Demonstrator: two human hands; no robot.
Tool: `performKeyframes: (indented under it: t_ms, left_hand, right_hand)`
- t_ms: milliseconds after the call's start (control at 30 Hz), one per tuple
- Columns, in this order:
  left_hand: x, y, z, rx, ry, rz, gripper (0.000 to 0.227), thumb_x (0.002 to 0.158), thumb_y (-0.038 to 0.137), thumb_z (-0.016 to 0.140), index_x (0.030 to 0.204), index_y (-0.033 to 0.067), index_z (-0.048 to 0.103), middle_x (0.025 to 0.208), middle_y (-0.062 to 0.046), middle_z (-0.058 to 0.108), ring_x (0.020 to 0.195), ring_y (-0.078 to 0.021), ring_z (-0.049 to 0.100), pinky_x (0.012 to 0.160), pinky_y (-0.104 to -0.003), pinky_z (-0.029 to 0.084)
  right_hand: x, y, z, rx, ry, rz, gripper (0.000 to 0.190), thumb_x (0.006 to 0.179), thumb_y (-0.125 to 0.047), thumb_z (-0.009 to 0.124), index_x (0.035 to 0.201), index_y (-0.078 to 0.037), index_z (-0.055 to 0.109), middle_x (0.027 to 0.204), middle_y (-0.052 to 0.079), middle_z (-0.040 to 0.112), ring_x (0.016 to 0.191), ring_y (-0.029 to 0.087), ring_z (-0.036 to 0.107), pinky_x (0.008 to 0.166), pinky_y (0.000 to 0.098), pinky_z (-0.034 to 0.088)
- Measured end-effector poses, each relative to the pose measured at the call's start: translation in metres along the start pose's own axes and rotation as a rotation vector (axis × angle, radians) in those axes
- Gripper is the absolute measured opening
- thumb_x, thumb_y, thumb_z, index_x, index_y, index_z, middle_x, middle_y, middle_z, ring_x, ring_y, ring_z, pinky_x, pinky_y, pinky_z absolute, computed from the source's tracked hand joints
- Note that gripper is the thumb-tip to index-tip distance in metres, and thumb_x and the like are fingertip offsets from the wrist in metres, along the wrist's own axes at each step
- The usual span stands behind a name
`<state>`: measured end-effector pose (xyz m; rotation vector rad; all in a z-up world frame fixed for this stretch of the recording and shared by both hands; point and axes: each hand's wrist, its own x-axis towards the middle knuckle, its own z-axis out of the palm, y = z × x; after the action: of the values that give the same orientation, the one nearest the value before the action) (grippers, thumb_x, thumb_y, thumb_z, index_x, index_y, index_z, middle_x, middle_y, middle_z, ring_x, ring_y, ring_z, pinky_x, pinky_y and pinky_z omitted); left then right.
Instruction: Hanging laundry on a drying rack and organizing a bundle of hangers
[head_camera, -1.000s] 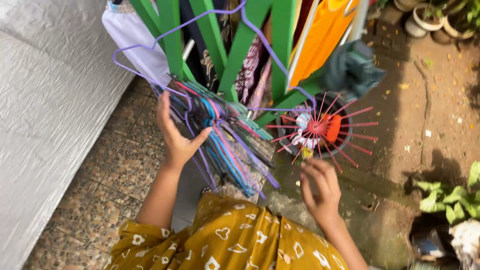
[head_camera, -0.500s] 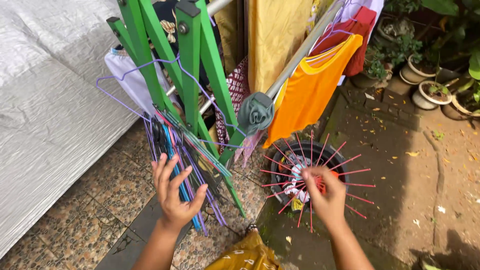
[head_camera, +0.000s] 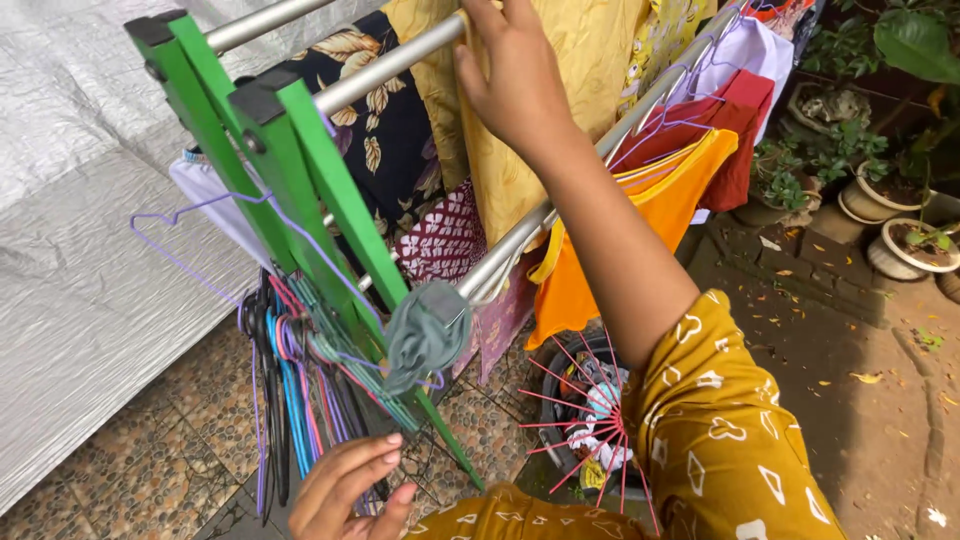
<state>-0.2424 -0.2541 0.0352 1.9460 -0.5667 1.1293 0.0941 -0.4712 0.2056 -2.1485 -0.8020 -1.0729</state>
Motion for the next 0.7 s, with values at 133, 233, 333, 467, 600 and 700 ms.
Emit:
performKeyframes:
  t_ms: [133,233,333,467,600,700]
  left_hand:
    - [0.007,0.003,0.015,0.126,-0.043,-0.072,0.022,0.084,0.023,0.076,0.101,0.0083,0.072,0.1,-0.01,0.079,0.09,-0.0187,0.08,0.083,-0.03,0.064]
    - [0.008,0.015,0.04,0.216,0.032,-0.126,0.021,0.083,0.023,0.077,0.096,0.0075,0.072,0.097,-0.012,0.079,0.089,-0.0223,0.08,0.08,-0.035,0.065]
    - [-0.008,-0.005,0.058,0.331,0.114,-0.147,0.038,0.084,0.02,0.079,0.106,-0.006,0.064,0.098,-0.019,0.073,0.087,-0.0279,0.071,0.076,-0.036,0.059]
    - [0.012,0.009,0.103,0.463,0.207,-0.34,0.066,0.086,0.027,0.078,0.135,-0.0105,0.053,0.13,-0.026,0.063,0.123,-0.0388,0.062,0.108,-0.044,0.048]
    - [0.006,0.024,0.144,0.494,0.228,-0.384,0.072,0.089,0.026,0.077,0.145,-0.0067,0.046,0.148,-0.027,0.049,0.142,-0.0413,0.047,0.121,-0.047,0.035]
    - [0.001,0.046,0.166,0.545,0.25,-0.372,0.085,0.09,0.028,0.076,0.156,-0.0024,0.032,0.163,-0.029,0.031,0.156,-0.0438,0.031,0.13,-0.052,0.026]
  right_hand:
    - [0.014,0.028,0.009,0.026,0.087,-0.193,0.031,0.09,0.0,0.07,0.121,0.0,0.071,0.117,0.022,0.066,0.102,0.041,0.069,0.085,0.0456,0.055]
    - [0.008,0.021,0.001,0.005,0.112,-0.232,0.026,0.09,0.003,0.061,0.116,0.005,0.063,0.117,0.022,0.053,0.087,0.047,0.064,0.07,0.0555,0.054]
    - [0.009,0.027,0.001,-0.121,0.123,-0.258,0.013,0.09,-0.006,0.068,0.098,-0.003,0.059,0.097,0.022,0.055,0.07,0.047,0.058,0.056,0.057,0.047]
    - [0.017,0.019,0.008,-0.11,0.195,-0.376,0.014,0.088,-0.012,0.071,0.085,-0.004,0.06,0.087,0.015,0.056,0.072,0.037,0.057,0.05,0.048,0.042]
    - [0.017,-0.016,0.021,0.122,0.124,-0.446,0.011,0.084,-0.011,0.069,0.084,-0.005,0.06,0.077,0.017,0.059,0.06,0.041,0.057,0.048,0.0525,0.042]
    - [0.015,-0.043,0.025,0.302,0.068,-0.454,0.012,0.085,-0.014,0.067,0.08,-0.007,0.059,0.068,0.018,0.061,0.057,0.045,0.059,0.048,0.0558,0.041]
